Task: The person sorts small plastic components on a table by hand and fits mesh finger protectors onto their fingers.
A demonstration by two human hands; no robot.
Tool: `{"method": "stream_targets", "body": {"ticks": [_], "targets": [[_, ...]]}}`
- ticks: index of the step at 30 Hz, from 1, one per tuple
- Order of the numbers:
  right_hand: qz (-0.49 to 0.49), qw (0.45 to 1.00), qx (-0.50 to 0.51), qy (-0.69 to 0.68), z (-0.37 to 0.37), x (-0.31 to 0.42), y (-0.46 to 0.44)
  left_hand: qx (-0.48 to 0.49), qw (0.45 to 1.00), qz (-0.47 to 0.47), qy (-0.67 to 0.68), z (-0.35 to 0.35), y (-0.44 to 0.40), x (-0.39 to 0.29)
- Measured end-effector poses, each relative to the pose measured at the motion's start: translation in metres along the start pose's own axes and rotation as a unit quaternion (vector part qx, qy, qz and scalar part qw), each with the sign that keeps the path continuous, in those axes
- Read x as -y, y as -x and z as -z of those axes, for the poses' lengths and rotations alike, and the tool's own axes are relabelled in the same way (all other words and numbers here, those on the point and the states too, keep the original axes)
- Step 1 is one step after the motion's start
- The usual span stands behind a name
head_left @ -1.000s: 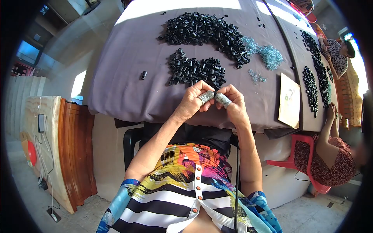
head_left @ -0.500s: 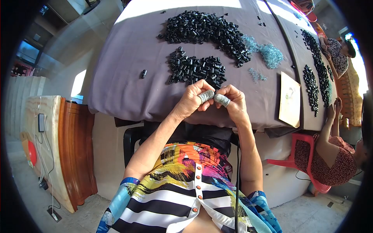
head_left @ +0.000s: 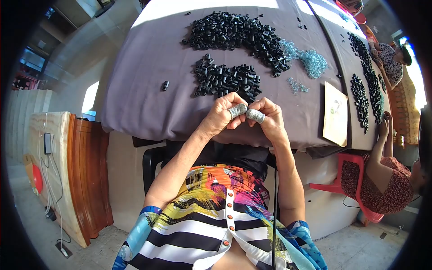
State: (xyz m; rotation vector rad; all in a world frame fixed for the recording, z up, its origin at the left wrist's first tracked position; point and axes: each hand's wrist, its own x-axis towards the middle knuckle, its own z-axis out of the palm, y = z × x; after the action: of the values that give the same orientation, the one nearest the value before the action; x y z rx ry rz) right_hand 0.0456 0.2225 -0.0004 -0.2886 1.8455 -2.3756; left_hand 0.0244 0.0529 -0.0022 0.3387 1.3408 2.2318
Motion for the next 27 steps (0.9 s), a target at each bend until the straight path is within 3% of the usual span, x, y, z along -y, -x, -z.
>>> {"method": "stream_targets", "body": {"ticks": [4,10,27], "targets": [[-0.002,0.999,0.04,0.007,0.007,-0.001,0.0,0.006,0.999,0.008,-0.045,-0.002,0.002,-0.004],[0.014,1.0,-0.013,0.012,0.002,-0.004,0.0,0.009,0.999,0.014,-0.039,-0.001,0.001,-0.005],[-0.019,1.0,0.011,0.011,0.008,-0.003,0.0,0.025,0.994,0.056,-0.093,0.0,0.0,-0.013]]}}
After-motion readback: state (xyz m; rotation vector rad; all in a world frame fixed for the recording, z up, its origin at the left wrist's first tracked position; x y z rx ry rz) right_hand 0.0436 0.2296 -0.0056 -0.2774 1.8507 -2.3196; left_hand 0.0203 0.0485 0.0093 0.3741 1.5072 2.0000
